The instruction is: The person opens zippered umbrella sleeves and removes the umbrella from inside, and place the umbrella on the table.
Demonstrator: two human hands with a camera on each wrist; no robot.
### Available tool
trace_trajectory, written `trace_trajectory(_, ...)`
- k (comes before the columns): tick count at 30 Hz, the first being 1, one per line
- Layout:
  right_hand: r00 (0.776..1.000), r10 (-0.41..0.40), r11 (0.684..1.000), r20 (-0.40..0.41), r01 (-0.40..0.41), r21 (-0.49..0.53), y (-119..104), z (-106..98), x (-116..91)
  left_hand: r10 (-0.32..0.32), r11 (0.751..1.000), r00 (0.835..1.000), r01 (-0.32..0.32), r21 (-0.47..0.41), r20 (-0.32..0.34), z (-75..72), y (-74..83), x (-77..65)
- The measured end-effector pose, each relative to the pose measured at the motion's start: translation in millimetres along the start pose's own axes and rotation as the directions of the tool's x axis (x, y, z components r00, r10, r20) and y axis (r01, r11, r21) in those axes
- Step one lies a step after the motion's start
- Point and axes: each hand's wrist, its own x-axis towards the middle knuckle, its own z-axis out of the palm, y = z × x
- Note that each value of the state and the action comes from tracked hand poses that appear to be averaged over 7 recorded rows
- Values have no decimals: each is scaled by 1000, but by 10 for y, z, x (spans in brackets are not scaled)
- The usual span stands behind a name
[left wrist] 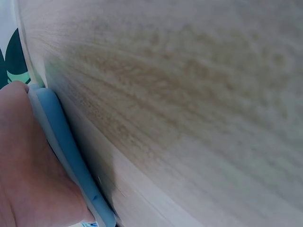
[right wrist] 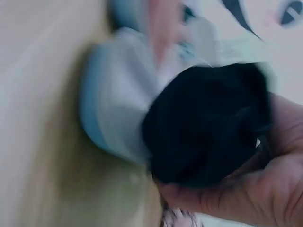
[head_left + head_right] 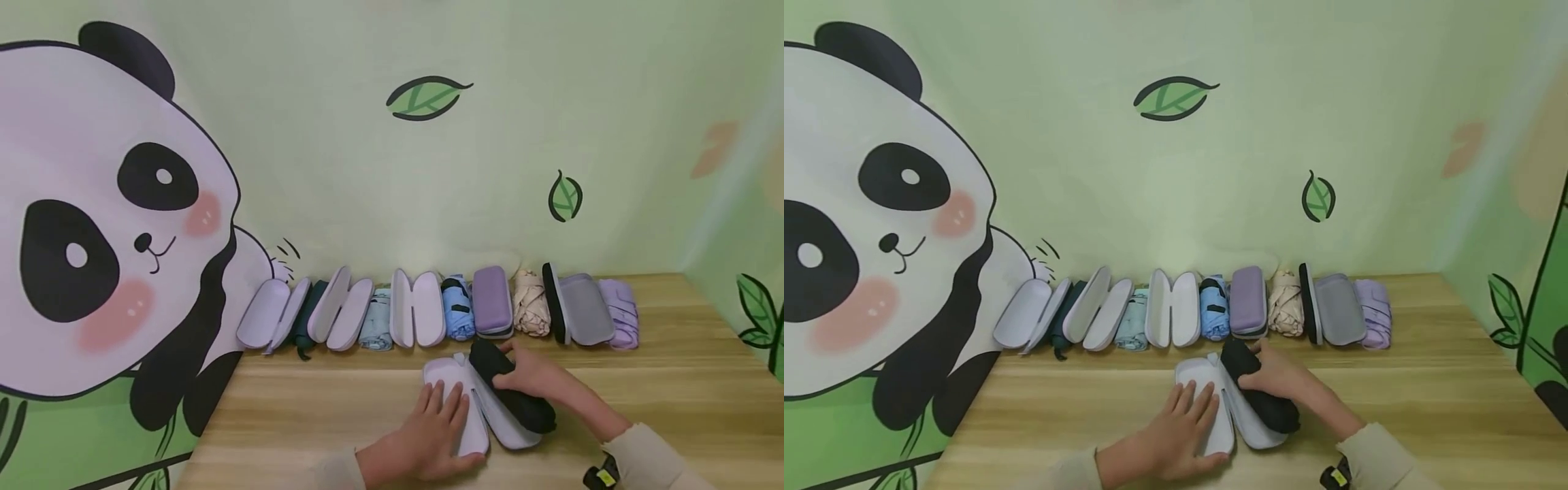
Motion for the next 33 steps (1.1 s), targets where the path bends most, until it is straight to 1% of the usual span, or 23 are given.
trace_trajectory(2, 1000, 3, 995, -2, -2, 97, 40, -140, -85, 0, 1000, 1000, 0, -21, 26, 23, 4, -22)
trace_trajectory(3, 1000, -4, 994, -13, 5, 111, 61, -206, -134, 2, 1000, 1000, -1, -26, 30, 36, 5, -31)
trace_trajectory(5, 998, -41, 996, -54, 45, 78, 106, -316, -225, 6, 1000, 1000, -5, -23, 26, 55, 10, -48)
trace_trajectory(8, 986, -86, 996, -143, 80, -50, 196, -378, -303, 13, 1000, 1000, -13, 6, -11, 56, 19, -65)
trace_trajectory(10, 978, -97, 990, -182, 76, -121, 276, -339, -299, 16, 1000, 999, -15, 21, -36, 40, 22, -72)
trace_trajectory(13, 968, -107, 971, -226, 52, -235, 403, -168, -237, 20, 999, 998, -19, 27, -52, 33, 4, -79)
trace_trajectory(14, 965, -107, 962, -238, 39, -272, 438, -102, -218, 23, 999, 998, -21, 27, -53, 29, -3, -80)
trace_trajectory(16, 962, -103, 944, -251, 15, -328, 490, 6, -200, 25, 1000, 999, -24, 19, -34, 6, -11, -82)
trace_trajectory(18, 966, -90, 933, -244, -4, -360, 520, 59, -210, 24, 1000, 1000, -24, 10, -15, -41, 7, -76)
trace_trajectory(21, 976, -62, 942, -210, -13, -337, 541, 0, -255, 7, 1000, 1000, -7, -15, 2, -188, 127, -21)
trace_trajectory(22, 978, -58, 946, -200, -11, -325, 543, -50, -274, -4, 1000, 1000, 4, -26, -2, -244, 189, 24)
trace_trajectory(24, 981, -41, 954, -189, -18, -299, 549, -187, -327, -36, 997, 999, 35, -72, -22, -344, 357, 169)
trace_trajectory(26, 978, -40, 957, -206, -22, -289, 590, -342, -407, -82, 989, 996, 77, -125, -29, -406, 557, 364)
trace_trajectory(27, 975, -35, 957, -219, -31, -289, 626, -416, -456, -113, 980, 993, 109, -164, -19, -422, 664, 473)
trace_trajectory(28, 973, -28, 956, -229, -41, -292, 674, -489, -505, -144, 969, 990, 141, -201, -2, -424, 768, 580)
trace_trajectory(30, 971, -4, 952, -239, -69, -297, 802, -616, -615, -202, 947, 978, 207, -244, 45, -394, 965, 777)
trace_trajectory(32, 973, 48, 949, -227, -116, -294, 940, -716, -710, -245, 929, 963, 266, -257, 110, -346, 1120, 938)
trace_trajectory(33, 972, 73, 946, -224, -139, -294, 1009, -753, -754, -259, 926, 957, 285, -249, 134, -319, 1182, 1002)
